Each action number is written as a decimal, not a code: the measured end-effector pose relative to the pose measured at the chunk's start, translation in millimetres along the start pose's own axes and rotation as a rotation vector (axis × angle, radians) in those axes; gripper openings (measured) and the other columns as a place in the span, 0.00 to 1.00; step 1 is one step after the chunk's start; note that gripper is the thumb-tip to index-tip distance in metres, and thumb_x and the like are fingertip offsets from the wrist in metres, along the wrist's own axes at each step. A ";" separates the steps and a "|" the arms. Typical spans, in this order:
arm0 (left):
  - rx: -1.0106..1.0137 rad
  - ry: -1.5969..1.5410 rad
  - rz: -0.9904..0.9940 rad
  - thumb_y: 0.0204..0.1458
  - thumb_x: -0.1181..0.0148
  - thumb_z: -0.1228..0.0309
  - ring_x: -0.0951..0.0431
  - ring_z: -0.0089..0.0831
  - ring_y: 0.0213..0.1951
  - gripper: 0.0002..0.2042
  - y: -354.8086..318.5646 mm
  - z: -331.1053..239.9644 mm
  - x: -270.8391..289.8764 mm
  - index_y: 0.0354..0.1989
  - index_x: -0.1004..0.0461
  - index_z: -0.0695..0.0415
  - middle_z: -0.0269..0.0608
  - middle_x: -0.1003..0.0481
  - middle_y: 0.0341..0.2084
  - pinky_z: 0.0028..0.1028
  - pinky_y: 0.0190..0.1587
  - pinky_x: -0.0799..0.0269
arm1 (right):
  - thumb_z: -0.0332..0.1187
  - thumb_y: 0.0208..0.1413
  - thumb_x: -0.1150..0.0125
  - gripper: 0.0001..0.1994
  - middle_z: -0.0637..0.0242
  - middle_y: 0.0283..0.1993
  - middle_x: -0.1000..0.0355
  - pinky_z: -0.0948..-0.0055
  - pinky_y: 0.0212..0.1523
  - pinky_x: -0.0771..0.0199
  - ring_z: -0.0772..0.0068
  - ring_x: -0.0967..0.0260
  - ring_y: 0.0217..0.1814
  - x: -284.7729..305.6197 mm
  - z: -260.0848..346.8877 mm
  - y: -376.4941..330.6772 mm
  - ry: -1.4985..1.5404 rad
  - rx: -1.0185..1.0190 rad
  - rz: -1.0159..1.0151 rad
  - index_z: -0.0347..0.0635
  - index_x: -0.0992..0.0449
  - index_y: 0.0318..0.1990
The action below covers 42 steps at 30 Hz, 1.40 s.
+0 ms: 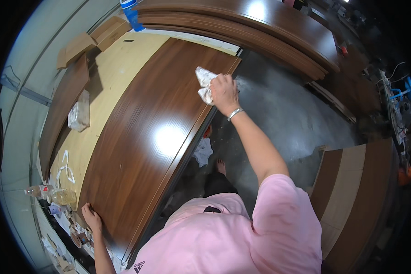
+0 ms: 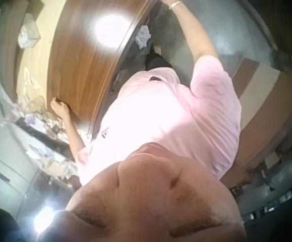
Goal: The person cleans a wood-grain furniture panel by wiping the surface with a white cloth, applying a liquid from a bottle to the cloth, and then rubbing specific spots on the panel using a small block.
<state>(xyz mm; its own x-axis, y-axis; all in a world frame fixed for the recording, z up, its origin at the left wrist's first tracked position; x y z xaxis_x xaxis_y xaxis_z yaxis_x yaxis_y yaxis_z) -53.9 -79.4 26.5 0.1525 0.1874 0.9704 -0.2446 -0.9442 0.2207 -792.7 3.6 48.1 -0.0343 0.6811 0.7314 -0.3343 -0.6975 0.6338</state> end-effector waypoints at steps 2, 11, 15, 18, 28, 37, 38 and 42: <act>0.095 0.038 0.040 0.51 0.47 0.81 0.31 0.51 0.54 0.14 14.6 -32.0 -6.1 0.48 0.30 0.64 0.52 0.30 0.48 0.43 0.58 0.36 | 0.34 0.56 0.44 0.04 0.64 0.42 0.33 0.56 0.48 0.37 0.56 0.37 0.49 -13.7 -62.5 28.3 -0.103 -0.059 0.026 0.46 0.27 0.37; -0.078 -0.135 -0.070 0.51 0.48 0.80 0.32 0.50 0.56 0.17 76.4 -268.2 -32.3 0.51 0.31 0.64 0.53 0.32 0.51 0.42 0.60 0.38 | 0.33 0.57 0.46 0.06 0.59 0.36 0.33 0.53 0.43 0.38 0.51 0.37 0.42 27.9 -103.9 71.1 -0.060 -0.123 -0.196 0.43 0.27 0.33; -0.040 -0.223 -0.081 0.51 0.51 0.82 0.32 0.50 0.55 0.17 71.8 -259.9 -27.3 0.51 0.31 0.63 0.52 0.33 0.51 0.42 0.60 0.37 | 0.31 0.45 0.39 0.03 0.65 0.35 0.30 0.55 0.45 0.35 0.59 0.33 0.42 7.5 36.0 -9.3 0.335 0.334 0.168 0.47 0.26 0.29; -0.022 -0.200 -0.059 0.51 0.51 0.81 0.32 0.50 0.55 0.17 74.9 -265.7 -28.3 0.51 0.31 0.63 0.53 0.33 0.51 0.42 0.60 0.37 | 0.30 0.47 0.40 0.03 0.62 0.38 0.30 0.53 0.48 0.37 0.55 0.35 0.44 -3.8 -37.4 0.7 0.221 0.090 0.004 0.46 0.26 0.30; 0.013 -0.220 -0.048 0.52 0.50 0.79 0.33 0.50 0.56 0.16 73.7 -260.5 -31.7 0.50 0.31 0.64 0.53 0.33 0.52 0.42 0.60 0.37 | 0.29 0.42 0.32 0.08 0.64 0.40 0.32 0.58 0.49 0.34 0.54 0.36 0.49 9.0 -123.4 64.5 0.374 -0.196 -0.046 0.44 0.23 0.33; 0.020 -0.272 -0.056 0.52 0.51 0.79 0.33 0.50 0.56 0.16 72.7 -256.8 -35.0 0.50 0.31 0.64 0.54 0.34 0.52 0.42 0.60 0.37 | 0.26 0.49 0.37 0.07 0.56 0.41 0.35 0.57 0.47 0.35 0.49 0.37 0.45 -14.1 -153.5 51.0 0.219 -0.332 -0.159 0.40 0.29 0.34; 0.018 -0.266 -0.052 0.52 0.51 0.79 0.33 0.50 0.56 0.16 71.7 -256.4 -35.3 0.50 0.31 0.64 0.54 0.33 0.52 0.42 0.60 0.37 | 0.25 0.49 0.38 0.06 0.55 0.41 0.36 0.57 0.47 0.35 0.50 0.37 0.44 -15.4 -154.9 42.0 0.245 -0.417 -0.165 0.38 0.29 0.34; 0.010 -0.238 -0.049 0.52 0.51 0.80 0.33 0.50 0.56 0.16 74.1 -260.7 -32.2 0.51 0.31 0.64 0.54 0.33 0.52 0.42 0.60 0.37 | 0.24 0.49 0.37 0.08 0.56 0.38 0.38 0.62 0.48 0.33 0.54 0.36 0.44 -24.6 -113.7 -2.1 0.505 -0.419 -0.132 0.36 0.32 0.32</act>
<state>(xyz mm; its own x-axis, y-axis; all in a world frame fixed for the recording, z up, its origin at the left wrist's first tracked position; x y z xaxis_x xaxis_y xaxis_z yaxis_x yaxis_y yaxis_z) -326.6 -84.8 37.3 0.3854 0.1654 0.9078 -0.2219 -0.9383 0.2651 -898.2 13.6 0.2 -0.3706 0.8468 0.3816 -0.7004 -0.5246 0.4839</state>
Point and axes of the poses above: each hand's wrist, its own y-axis towards the middle knuckle, its own x-axis out of the back of the hand, z = x × y, the point moved 9 cm from there along y, towards the middle knuckle
